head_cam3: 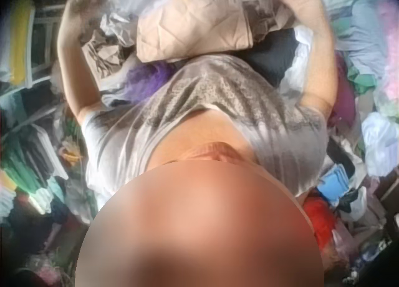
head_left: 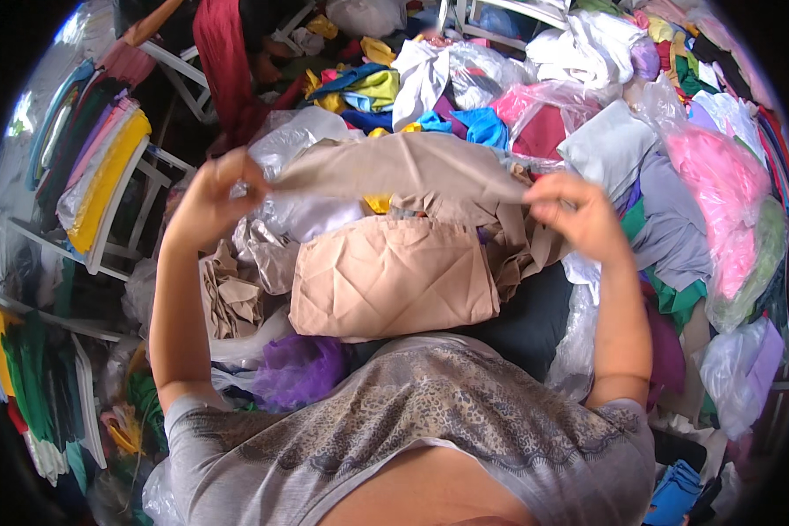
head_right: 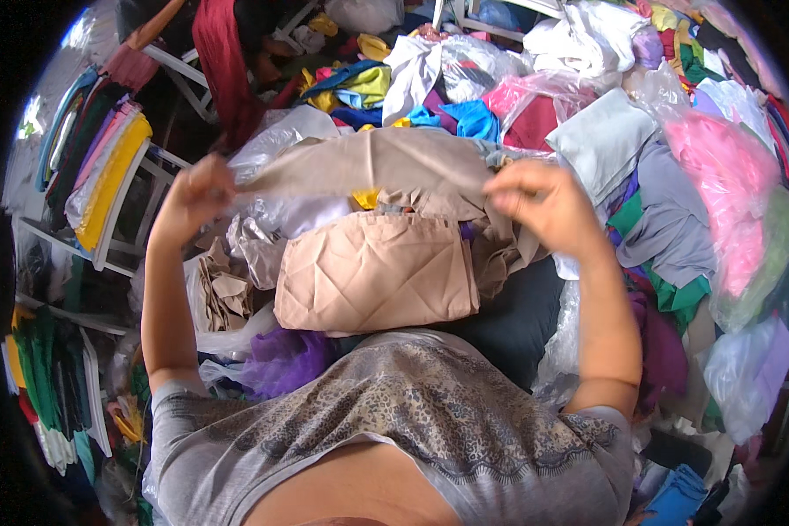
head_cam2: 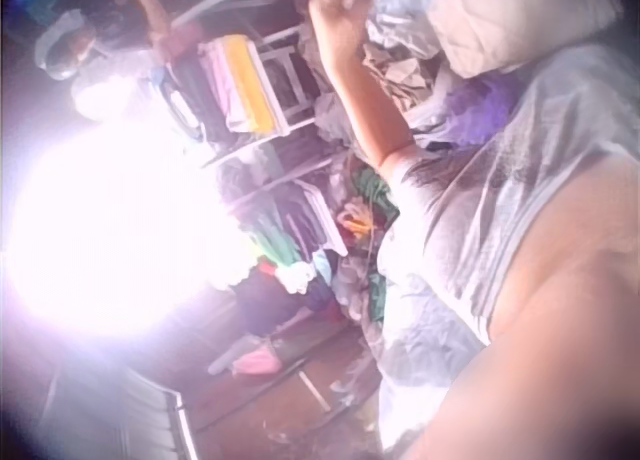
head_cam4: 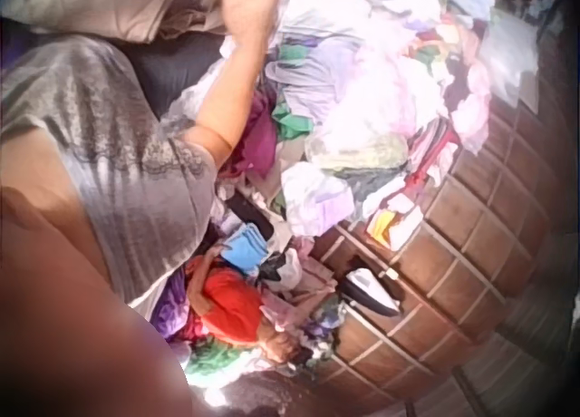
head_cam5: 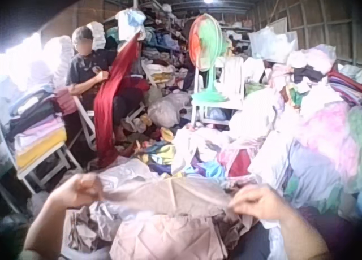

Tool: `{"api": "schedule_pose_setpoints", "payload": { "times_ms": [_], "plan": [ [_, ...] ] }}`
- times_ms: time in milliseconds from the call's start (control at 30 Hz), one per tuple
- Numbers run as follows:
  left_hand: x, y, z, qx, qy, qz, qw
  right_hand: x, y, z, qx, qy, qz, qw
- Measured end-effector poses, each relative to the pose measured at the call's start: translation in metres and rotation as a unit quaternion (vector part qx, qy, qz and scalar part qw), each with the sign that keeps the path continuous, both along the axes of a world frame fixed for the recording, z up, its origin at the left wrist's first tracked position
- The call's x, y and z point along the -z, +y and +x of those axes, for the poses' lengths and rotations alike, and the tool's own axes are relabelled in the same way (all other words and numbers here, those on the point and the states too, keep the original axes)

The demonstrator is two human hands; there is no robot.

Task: The person sits on the floor and folds a beige quilted fabric item by hand. They repeatedly unfold, smooth, and refold the item, stacking it on their lap. The surrounding area is cluttered with colorful fabric piles and plastic bags.

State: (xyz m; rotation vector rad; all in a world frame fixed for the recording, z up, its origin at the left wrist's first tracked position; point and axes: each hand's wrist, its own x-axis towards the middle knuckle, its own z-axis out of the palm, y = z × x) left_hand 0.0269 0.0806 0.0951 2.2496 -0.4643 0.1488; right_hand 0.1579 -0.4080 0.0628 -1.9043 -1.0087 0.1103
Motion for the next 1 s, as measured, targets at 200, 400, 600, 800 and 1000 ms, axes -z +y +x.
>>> {"api": "schedule_pose_setpoints", "payload": {
  "times_ms": [200, 400, 600, 800, 1000],
  "plan": [
    [0.086, -0.027, -0.083, -0.047, 0.260, 0.031, 0.964, 0.084, 0.006, -0.055, -0.046, 0.141, -0.089, 0.985],
    [0.150, -0.041, -0.107, -0.035, 0.320, 0.053, 0.945, 0.127, 0.007, -0.075, -0.072, 0.131, -0.181, 0.972],
    [0.147, -0.034, -0.105, -0.059, 0.297, 0.058, 0.951, 0.117, 0.008, -0.066, -0.052, 0.114, -0.180, 0.976],
    [0.131, -0.030, -0.100, -0.066, 0.276, 0.076, 0.956, 0.099, 0.009, -0.059, -0.062, 0.112, -0.168, 0.977],
    [0.101, -0.016, -0.058, -0.177, 0.078, -0.088, 0.977, 0.073, 0.009, -0.041, 0.044, 0.129, 0.022, 0.990]
  ]
}}
